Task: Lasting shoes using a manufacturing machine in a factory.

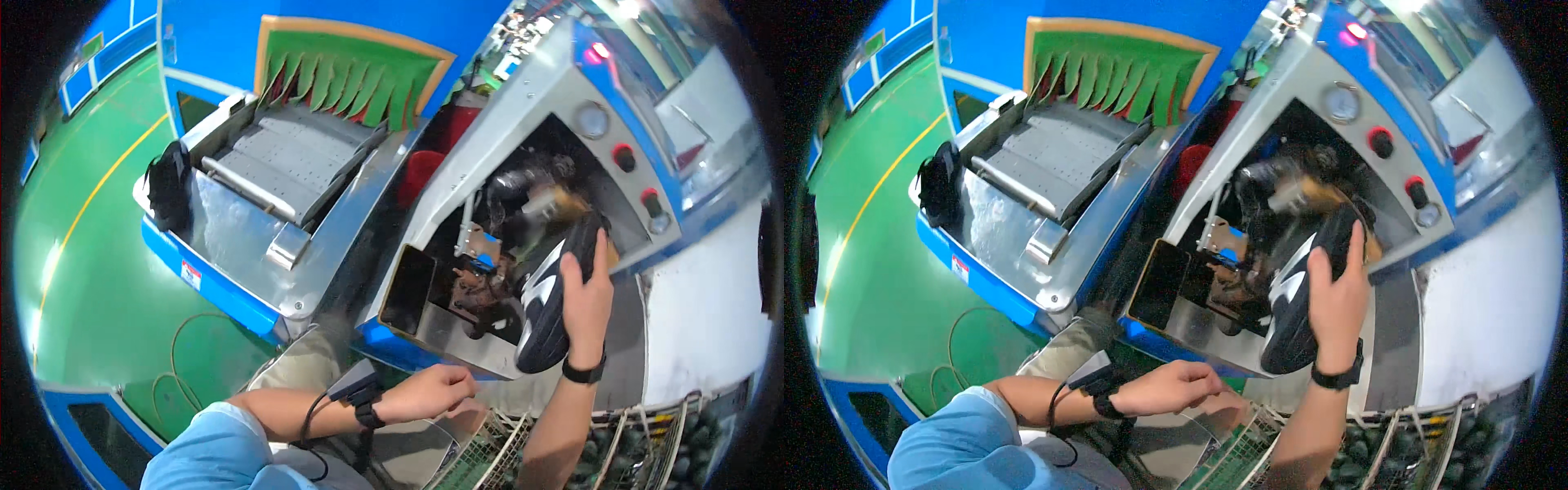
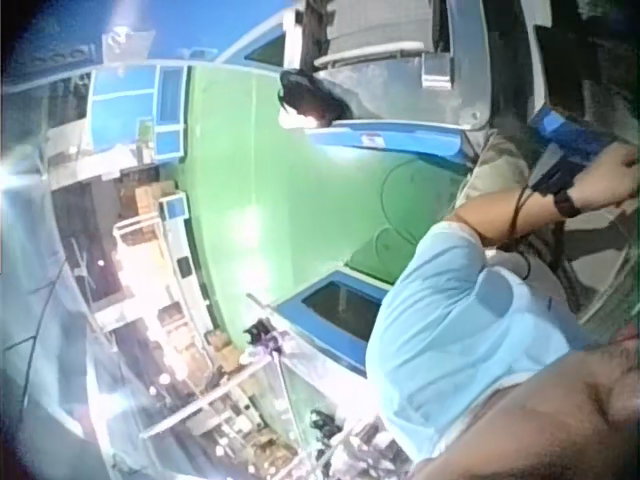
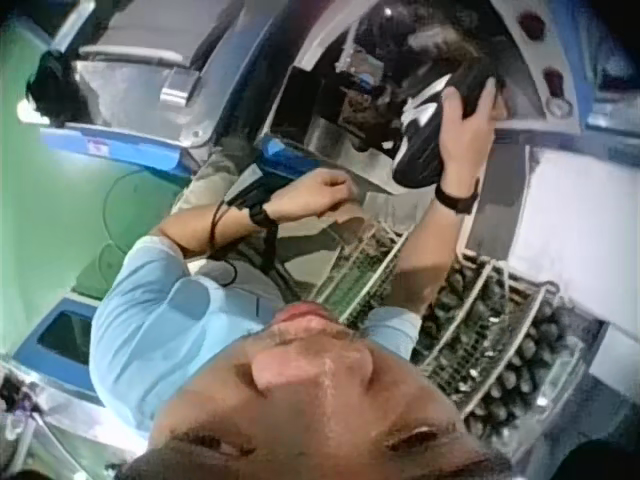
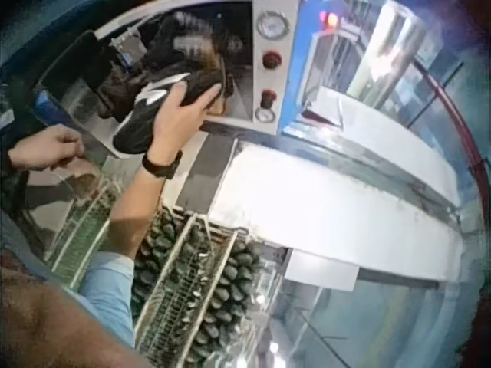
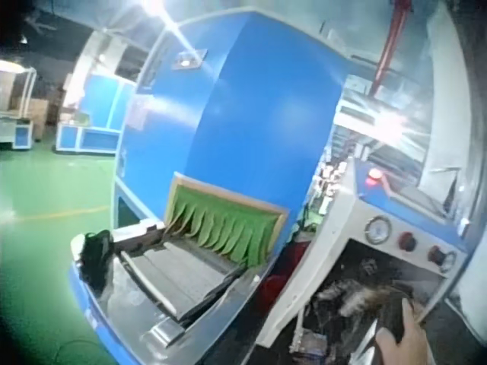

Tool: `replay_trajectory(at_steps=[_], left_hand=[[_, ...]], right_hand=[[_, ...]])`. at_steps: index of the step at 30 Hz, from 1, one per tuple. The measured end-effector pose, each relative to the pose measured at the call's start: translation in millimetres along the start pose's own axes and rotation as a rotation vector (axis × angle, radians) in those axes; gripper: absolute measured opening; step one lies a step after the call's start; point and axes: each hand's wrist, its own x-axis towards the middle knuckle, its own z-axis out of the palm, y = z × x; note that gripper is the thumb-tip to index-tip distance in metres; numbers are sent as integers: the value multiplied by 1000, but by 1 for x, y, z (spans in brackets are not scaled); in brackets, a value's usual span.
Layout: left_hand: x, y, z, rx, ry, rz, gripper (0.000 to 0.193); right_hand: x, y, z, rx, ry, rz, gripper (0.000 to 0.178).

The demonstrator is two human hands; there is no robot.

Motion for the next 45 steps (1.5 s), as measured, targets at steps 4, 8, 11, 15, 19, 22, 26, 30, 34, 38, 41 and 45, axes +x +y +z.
replay_trajectory(at_steps=[4,8,11,15,19,22,26,30,34,38,41,45], left_hand=[[-24,13,-6,99,-64,12,34],[-40,17,-6,-179,-163,155,56],[-43,11,-5,-618,-338,104,71],[-39,-3,-9,-446,-289,-385,69],[-44,-24,-6,-23,-233,-229,50],[-45,-41,2,517,-163,-264,51],[-51,-55,-1,759,-210,20,44],[-59,-68,-14,603,-117,-18,41],[-64,-81,-20,486,53,-63,39],[-52,-81,-25,630,14,-10,42],[-41,-72,-27,677,-71,4,47],[-33,-49,-31,922,-287,81,50]], right_hand=[[-78,-14,-16,-20,239,-125,74],[-180,-26,-36,-285,198,-98,83],[-231,-22,-55,-331,-186,-185,90],[-243,-18,-60,464,-468,-109,82],[-169,-19,-45,1374,-392,680,74],[-86,-10,-17,2041,-385,859,57],[-89,-2,23,2165,-216,540,51],[-192,50,25,2133,24,417,67],[-349,101,13,2172,311,899,67],[-488,170,23,2181,830,1088,68],[-548,233,30,2324,1379,793,72],[-569,321,16,2507,1572,352,57]])
